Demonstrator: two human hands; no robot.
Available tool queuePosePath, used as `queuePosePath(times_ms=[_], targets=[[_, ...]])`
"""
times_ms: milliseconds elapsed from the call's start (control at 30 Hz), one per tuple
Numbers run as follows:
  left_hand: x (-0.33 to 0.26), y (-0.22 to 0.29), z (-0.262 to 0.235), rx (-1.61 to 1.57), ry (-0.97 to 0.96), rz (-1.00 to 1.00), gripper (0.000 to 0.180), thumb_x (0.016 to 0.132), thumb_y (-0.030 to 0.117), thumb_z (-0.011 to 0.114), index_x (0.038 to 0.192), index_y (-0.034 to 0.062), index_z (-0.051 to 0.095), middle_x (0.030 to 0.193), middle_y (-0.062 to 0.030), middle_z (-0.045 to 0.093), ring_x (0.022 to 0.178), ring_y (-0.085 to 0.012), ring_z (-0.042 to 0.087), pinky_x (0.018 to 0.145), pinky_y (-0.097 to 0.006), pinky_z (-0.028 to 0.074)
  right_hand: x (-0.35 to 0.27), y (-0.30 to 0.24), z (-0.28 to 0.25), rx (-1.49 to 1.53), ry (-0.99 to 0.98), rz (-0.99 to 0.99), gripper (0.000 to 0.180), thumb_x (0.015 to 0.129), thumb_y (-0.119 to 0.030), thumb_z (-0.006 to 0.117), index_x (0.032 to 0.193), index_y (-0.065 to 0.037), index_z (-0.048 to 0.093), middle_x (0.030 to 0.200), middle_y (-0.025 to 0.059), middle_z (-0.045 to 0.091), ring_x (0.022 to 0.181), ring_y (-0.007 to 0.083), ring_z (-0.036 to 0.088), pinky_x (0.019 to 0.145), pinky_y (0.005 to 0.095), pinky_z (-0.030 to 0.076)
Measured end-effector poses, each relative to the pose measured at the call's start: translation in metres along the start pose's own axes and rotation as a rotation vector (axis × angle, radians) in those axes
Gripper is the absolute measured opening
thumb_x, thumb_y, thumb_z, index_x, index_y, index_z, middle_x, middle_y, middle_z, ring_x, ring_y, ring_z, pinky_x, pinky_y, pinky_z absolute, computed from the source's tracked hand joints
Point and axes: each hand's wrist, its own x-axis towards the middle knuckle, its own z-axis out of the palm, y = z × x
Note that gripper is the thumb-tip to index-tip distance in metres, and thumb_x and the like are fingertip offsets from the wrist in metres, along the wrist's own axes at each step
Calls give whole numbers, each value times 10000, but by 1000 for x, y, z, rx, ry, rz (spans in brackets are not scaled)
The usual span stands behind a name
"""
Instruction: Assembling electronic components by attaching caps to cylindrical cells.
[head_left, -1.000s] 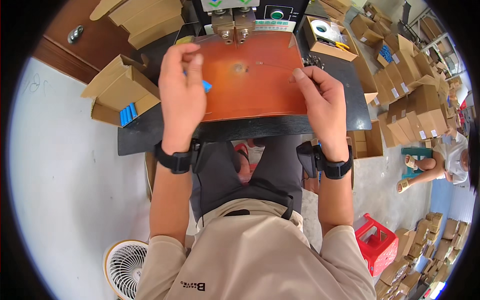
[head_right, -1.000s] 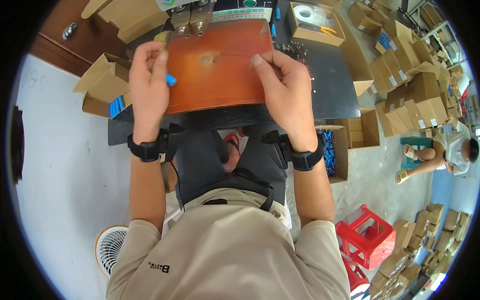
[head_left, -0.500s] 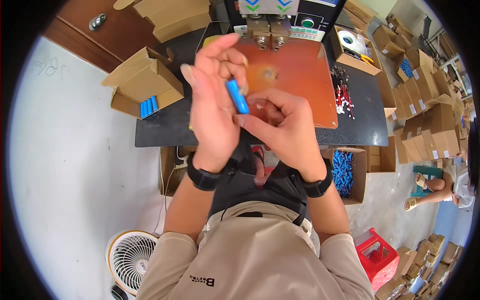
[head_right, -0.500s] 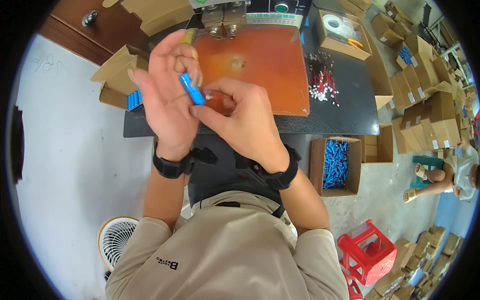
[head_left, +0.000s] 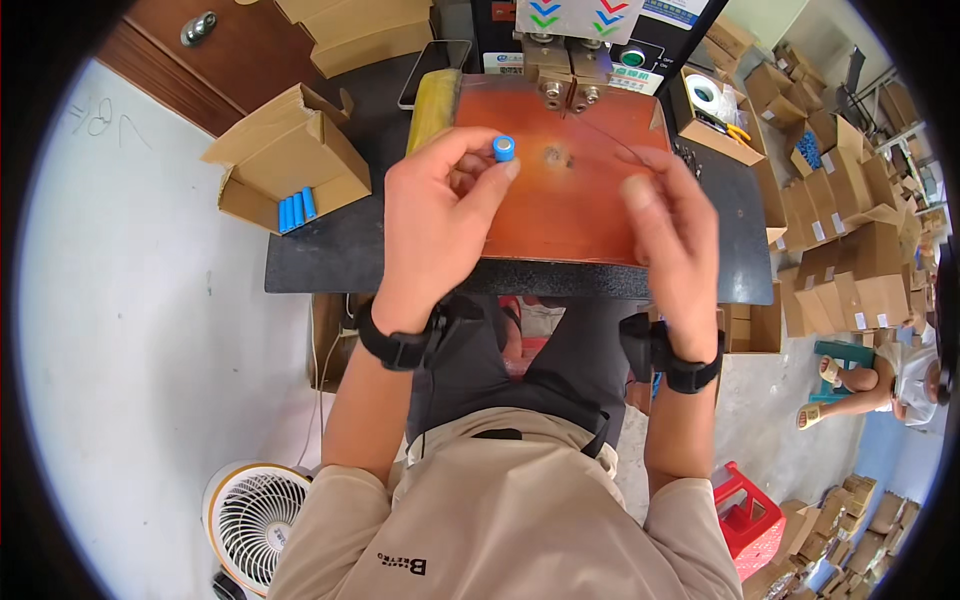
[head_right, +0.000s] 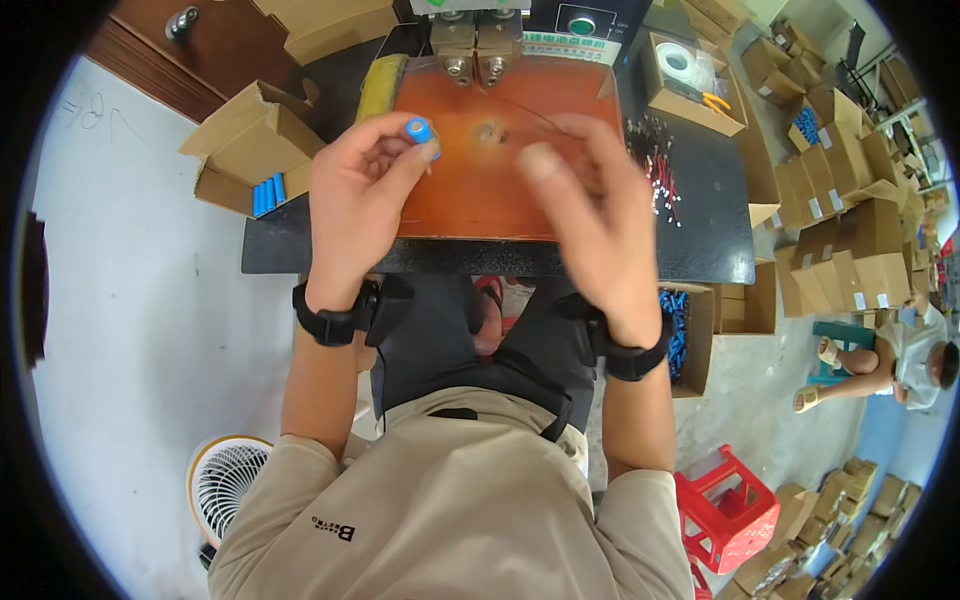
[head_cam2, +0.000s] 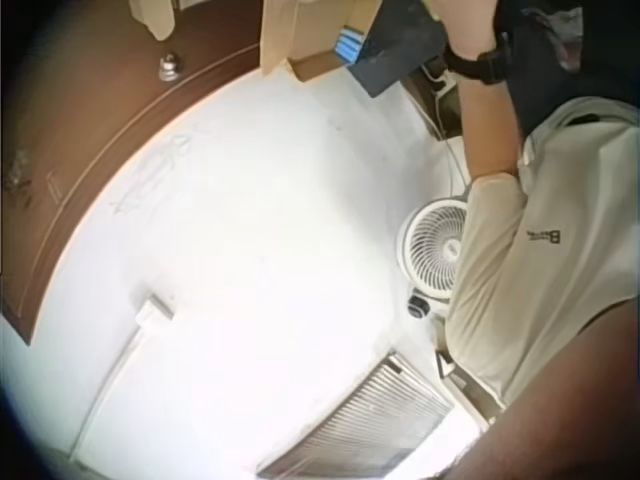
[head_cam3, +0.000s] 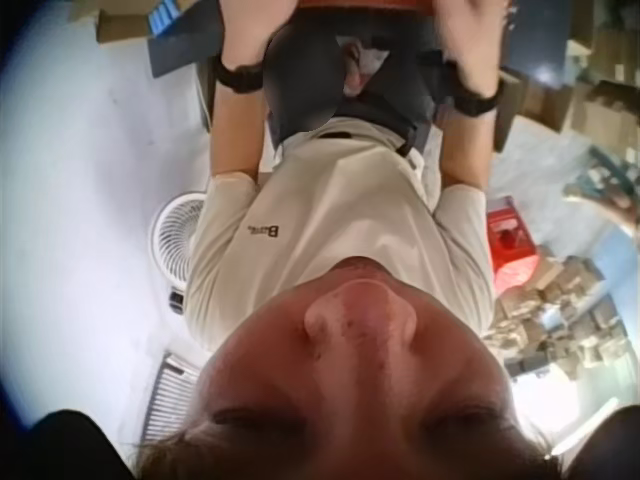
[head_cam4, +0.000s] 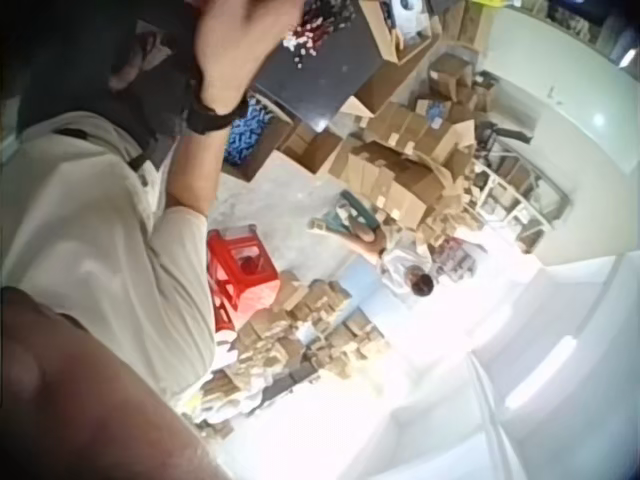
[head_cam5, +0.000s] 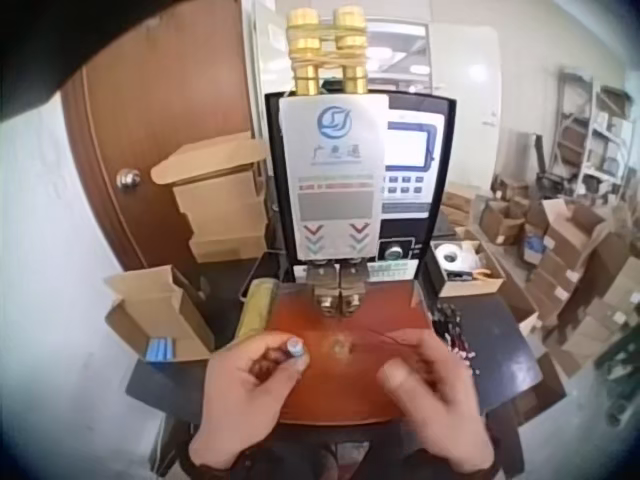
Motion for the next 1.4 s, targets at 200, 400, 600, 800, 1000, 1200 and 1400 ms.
queuePosePath(times_ms=[200,400,600,800,1000,1200,1400], targets=[[17,1,26,186,-57,-81,152,848,29,689,990,-22,698,734,-69,696,630,-101,625,591,-254,484,14,15,-6,-99,163,33,187,972,-139,584,915,6,687,713,-65,518,557,2,307,496,223,250],[21,0,36,146,-36,-70,136,850,38,683,972,-18,702,742,-99,720,651,-137,674,599,-267,494,24,22,-8,481,139,197,216,952,-149,590,819,2,668,732,-4,616,543,22,355,491,225,248],[23,4,37,177,-40,-91,128,850,34,676,959,-32,689,763,-108,719,670,-157,689,602,-277,498,31,18,2,410,129,233,205,937,-134,594,812,11,668,718,1,618,533,20,360,484,209,251],[24,2,37,239,-16,-11,118,839,34,676,927,-44,667,811,-122,707,682,-200,698,603,-304,505,33,18,4,379,130,238,206,932,-128,594,807,17,672,675,-18,590,519,12,349,474,204,245],[23,6,36,278,-13,-21,125,832,48,685,923,-37,670,769,-114,703,665,-199,691,605,-308,504,32,15,7,353,139,232,206,930,-122,595,798,20,666,661,-25,573,513,10,337,474,198,243],[23,4,37,287,-7,1,131,830,52,688,929,-33,676,755,-114,705,653,-203,687,607,-315,506,32,16,7,360,143,245,212,931,-126,600,789,19,662,660,-26,576,511,7,334,471,198,241],[25,-5,39,298,13,43,149,832,54,693,950,-36,684,757,-121,704,640,-201,677,606,-318,507,31,13,6,313,149,231,211,932,-138,609,803,16,676,663,-31,579,518,4,347,478,196,246]])
